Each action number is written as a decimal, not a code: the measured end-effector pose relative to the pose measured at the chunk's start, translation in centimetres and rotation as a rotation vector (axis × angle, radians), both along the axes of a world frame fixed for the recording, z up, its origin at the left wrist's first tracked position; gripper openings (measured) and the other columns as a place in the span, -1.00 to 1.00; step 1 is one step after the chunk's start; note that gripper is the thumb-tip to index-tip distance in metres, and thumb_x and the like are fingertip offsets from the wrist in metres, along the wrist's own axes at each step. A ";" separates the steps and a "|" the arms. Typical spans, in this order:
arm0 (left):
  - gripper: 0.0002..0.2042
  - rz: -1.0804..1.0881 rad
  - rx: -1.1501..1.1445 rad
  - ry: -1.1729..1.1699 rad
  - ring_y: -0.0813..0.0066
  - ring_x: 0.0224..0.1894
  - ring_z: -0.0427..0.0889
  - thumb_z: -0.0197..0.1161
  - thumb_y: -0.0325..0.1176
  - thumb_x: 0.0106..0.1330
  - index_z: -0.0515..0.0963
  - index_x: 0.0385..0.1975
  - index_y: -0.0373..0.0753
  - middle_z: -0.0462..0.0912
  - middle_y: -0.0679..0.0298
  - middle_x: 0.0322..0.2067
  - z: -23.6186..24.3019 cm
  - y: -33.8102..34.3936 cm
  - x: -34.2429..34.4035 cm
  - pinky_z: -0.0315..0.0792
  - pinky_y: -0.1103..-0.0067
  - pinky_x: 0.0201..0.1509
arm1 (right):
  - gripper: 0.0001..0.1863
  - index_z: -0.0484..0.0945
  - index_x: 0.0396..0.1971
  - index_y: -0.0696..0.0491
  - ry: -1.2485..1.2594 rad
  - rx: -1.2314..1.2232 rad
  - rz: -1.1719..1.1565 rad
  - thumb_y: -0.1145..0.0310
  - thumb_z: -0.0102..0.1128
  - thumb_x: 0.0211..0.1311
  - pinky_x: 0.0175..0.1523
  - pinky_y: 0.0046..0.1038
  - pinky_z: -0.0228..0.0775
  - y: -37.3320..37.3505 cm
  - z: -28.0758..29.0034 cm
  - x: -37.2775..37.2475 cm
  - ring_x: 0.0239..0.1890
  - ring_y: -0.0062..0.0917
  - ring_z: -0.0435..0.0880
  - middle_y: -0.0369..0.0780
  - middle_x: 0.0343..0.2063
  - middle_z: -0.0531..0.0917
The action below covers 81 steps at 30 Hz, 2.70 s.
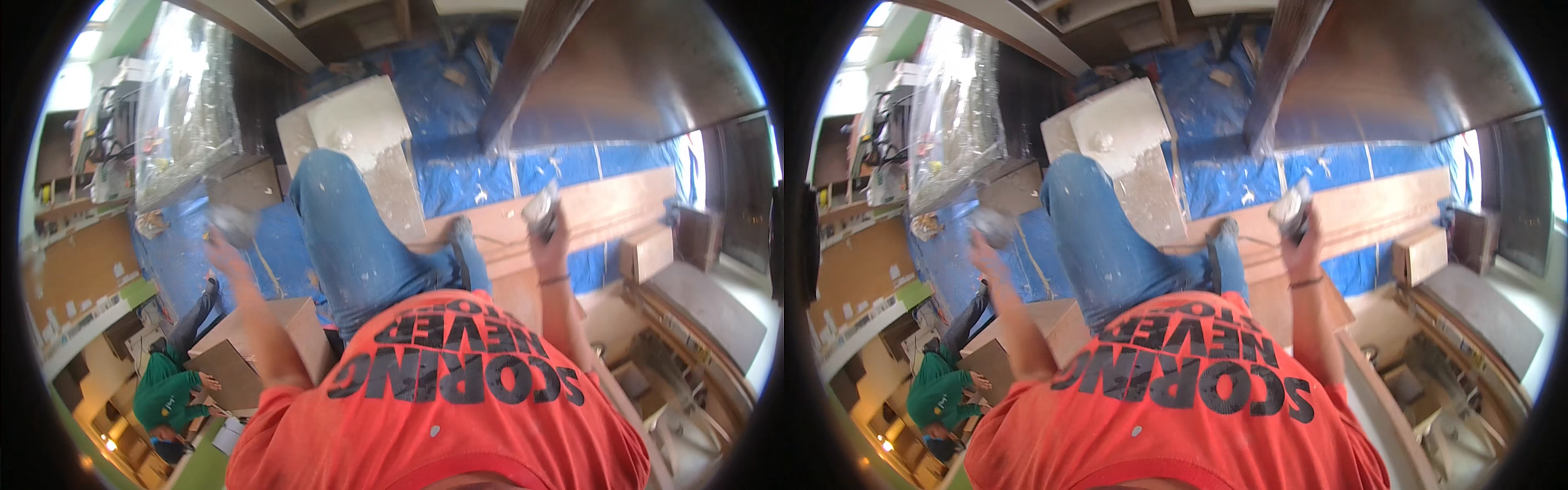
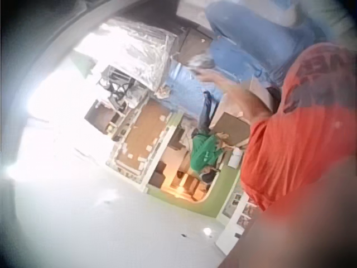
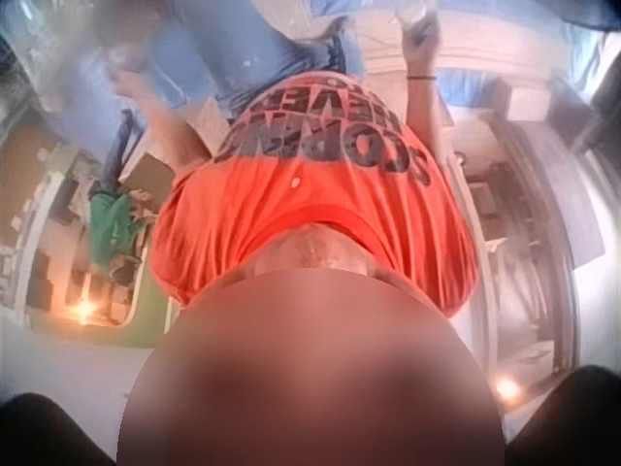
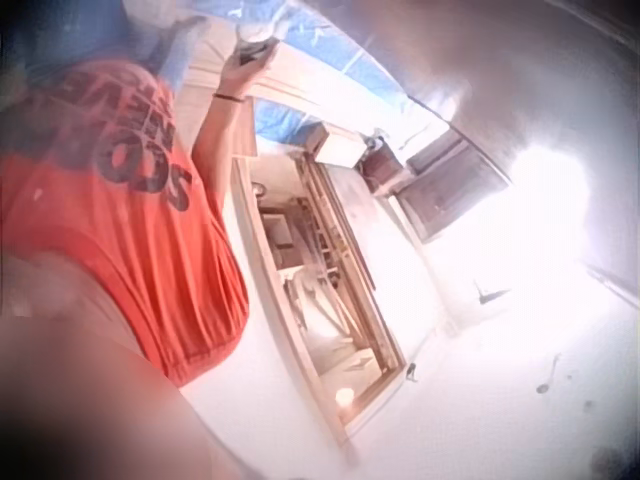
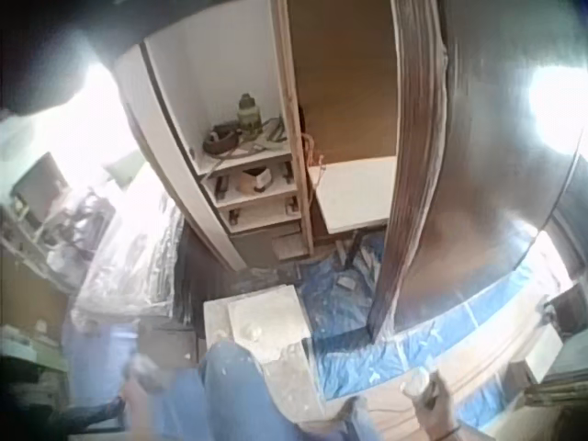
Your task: The person applies plaster to the ceiling using a trowel and hawk. They repeatedly scoop plaster from the hawk and spread it onto the ceiling surface, smoothing the material in place.
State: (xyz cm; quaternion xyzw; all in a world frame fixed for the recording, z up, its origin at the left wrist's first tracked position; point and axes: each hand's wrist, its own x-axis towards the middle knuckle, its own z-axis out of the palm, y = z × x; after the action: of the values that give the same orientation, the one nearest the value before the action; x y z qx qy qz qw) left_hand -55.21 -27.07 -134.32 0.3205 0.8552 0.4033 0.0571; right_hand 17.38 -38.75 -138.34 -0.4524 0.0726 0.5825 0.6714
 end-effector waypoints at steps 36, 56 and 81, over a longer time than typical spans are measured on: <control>-0.47 0.605 0.419 -1.450 0.30 0.18 0.52 0.37 -0.20 0.33 0.43 0.25 -0.23 0.59 0.26 0.12 -33.1 -15.7 23.8 0.37 0.30 0.26 | -0.40 0.59 0.13 0.18 -0.608 0.228 1.629 0.02 0.35 0.28 0.25 -0.50 0.34 54.4 -22.7 -31.8 0.12 -0.57 0.56 -0.21 0.05 0.66; -0.55 0.250 0.417 -1.383 0.15 0.28 0.45 0.17 -0.24 0.47 0.37 0.29 -0.24 0.50 0.15 0.24 -13.7 -12.4 14.9 0.27 0.16 0.41 | -0.42 0.68 -0.09 0.23 -0.507 0.022 1.361 -0.02 0.47 0.16 0.04 -0.44 0.46 41.4 -12.9 -11.8 -0.14 -0.50 0.64 -0.22 -0.18 0.71; -0.51 -0.563 -0.437 -1.316 0.30 0.21 0.50 0.27 -0.39 0.35 0.39 0.27 -0.29 0.56 0.25 0.14 2.7 8.7 29.9 0.31 0.36 0.35 | -0.67 0.65 -0.13 0.12 -0.288 -0.474 0.121 0.13 0.26 0.41 -0.08 -0.58 0.42 -4.5 5.5 11.9 -0.19 -0.68 0.56 -0.38 -0.29 0.62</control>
State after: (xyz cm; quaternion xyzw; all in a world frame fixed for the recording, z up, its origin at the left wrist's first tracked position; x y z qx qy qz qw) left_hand -25.29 -18.34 -131.63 0.2010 0.5906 0.3026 0.7206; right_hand 29.26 -43.24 -132.79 -0.6784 0.0833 0.5180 0.5143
